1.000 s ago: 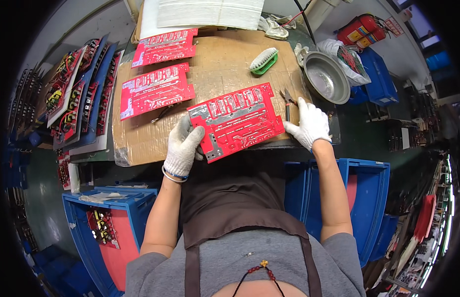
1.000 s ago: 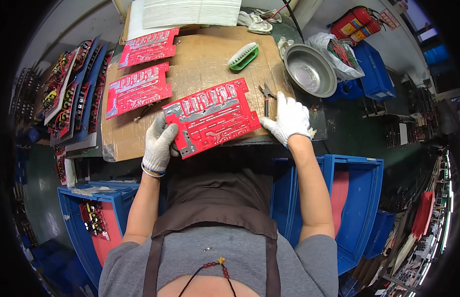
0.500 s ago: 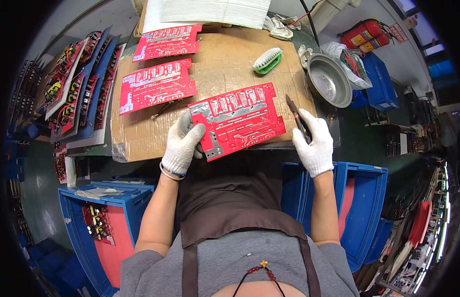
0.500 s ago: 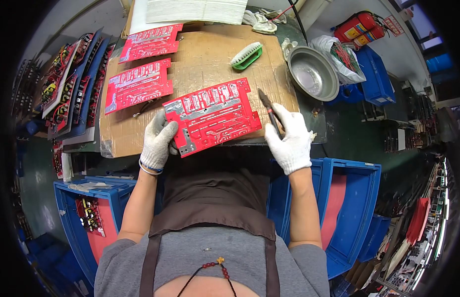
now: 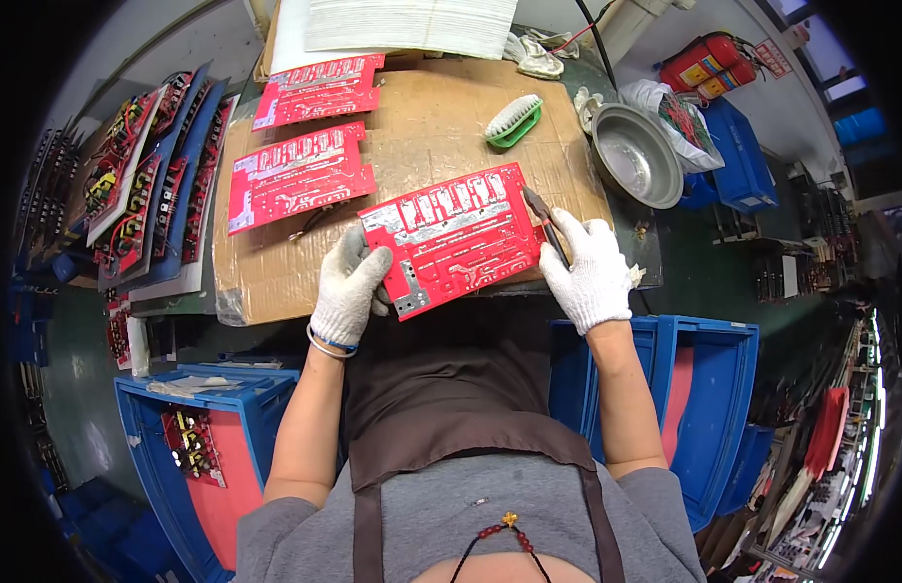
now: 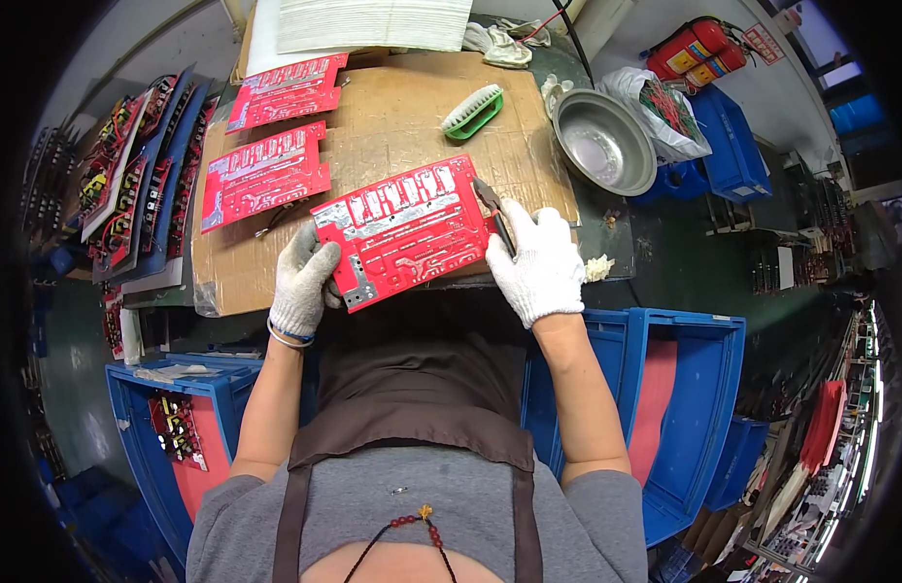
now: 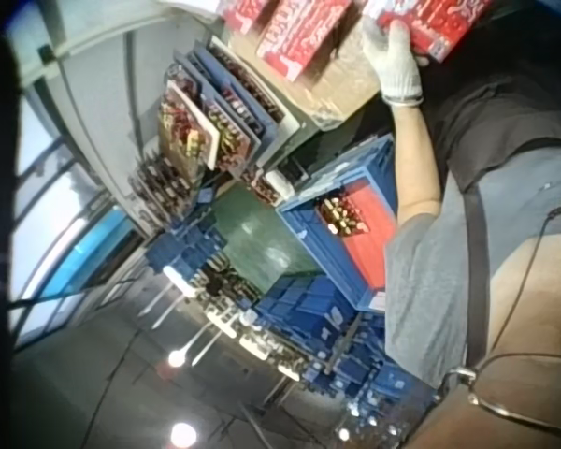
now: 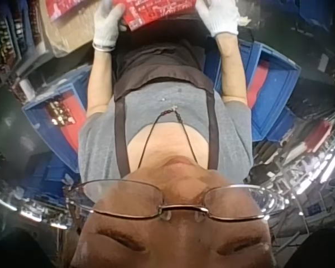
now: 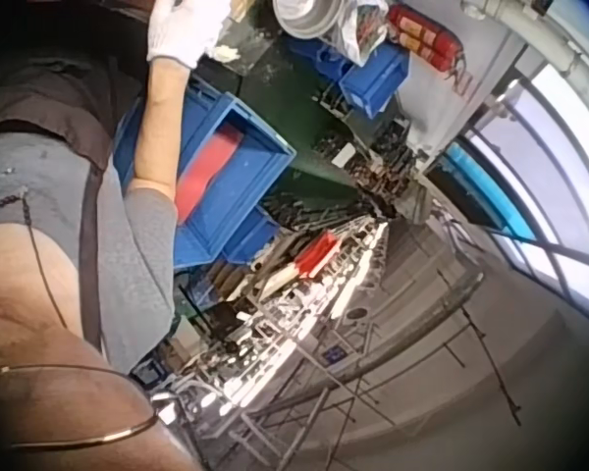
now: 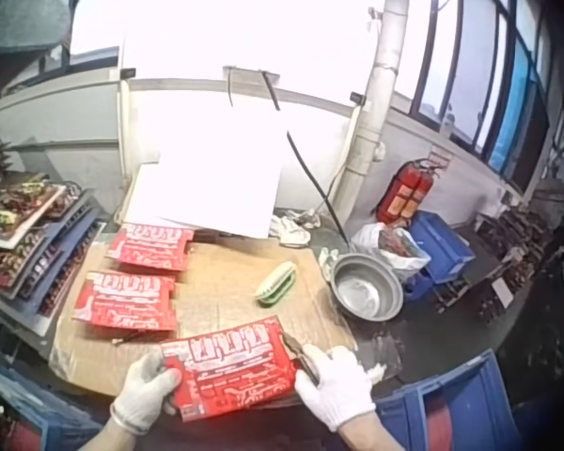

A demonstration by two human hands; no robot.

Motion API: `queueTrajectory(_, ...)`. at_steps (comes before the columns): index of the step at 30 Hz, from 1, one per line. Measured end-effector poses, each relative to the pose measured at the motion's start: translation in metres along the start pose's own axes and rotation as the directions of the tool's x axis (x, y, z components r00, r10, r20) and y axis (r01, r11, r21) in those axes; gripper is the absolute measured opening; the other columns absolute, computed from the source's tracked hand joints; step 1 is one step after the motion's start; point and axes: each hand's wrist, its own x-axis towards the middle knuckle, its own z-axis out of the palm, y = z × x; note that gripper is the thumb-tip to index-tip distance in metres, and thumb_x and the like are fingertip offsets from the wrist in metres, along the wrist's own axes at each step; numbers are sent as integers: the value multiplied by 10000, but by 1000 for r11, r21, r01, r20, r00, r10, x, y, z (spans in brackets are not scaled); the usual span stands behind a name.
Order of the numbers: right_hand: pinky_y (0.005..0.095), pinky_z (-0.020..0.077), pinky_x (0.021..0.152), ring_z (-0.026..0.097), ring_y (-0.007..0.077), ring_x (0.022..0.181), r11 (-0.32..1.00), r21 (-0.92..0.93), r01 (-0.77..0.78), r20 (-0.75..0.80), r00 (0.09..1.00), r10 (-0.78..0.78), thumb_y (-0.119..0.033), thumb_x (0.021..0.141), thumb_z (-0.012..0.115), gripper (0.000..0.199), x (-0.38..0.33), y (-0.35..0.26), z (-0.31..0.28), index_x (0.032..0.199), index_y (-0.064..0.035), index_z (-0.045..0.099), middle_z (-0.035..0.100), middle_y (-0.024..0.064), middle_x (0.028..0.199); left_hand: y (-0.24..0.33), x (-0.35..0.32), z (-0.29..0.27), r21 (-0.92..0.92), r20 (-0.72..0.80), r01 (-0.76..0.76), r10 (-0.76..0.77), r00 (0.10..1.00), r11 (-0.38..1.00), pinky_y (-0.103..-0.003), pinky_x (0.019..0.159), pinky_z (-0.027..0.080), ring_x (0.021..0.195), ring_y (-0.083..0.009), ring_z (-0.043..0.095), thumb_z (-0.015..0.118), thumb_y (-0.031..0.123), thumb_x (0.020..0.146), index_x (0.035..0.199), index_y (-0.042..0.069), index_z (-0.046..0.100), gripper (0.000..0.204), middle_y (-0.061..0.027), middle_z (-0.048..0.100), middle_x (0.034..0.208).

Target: Cleaning and inspecting printed circuit boards using a brush and pliers at a workbench.

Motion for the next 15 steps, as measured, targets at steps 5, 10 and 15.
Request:
queueTrajectory(5,456,543,811,654,346,946,998,-70,-8,-50,999,5,-317,866,732,446,1,3,-2,1273,-139,695,610,158,1005,3,0,3,25,-12,-1,2,1000,1000,-185,396,463,507,-62,596,678,270,982,1321,-35,555,472,-54,694,849)
queueTrajectory(10,462,540,781,651,344,915,999,-21,37,-31,999,-38,-317,858,735,442,-1,-2,-3,1264,-148,694,612,145,996,4,1,2,8,-12,-2,2,1000,1000,-183,395,461,511,-61,595,674,258,982,1336,-31,555,472,-50,688,844)
queueTrajectory(15,461,543,794,656,345,938,993,-116,7,-37,999,-12,-324,855,731,445,5,3,0,1262,-148,696,609,145,986,0,2,2,0,-6,-12,12,1000,1000,-183,396,459,529,-61,605,671,241,978,1347,-26,553,470,-46,687,846)
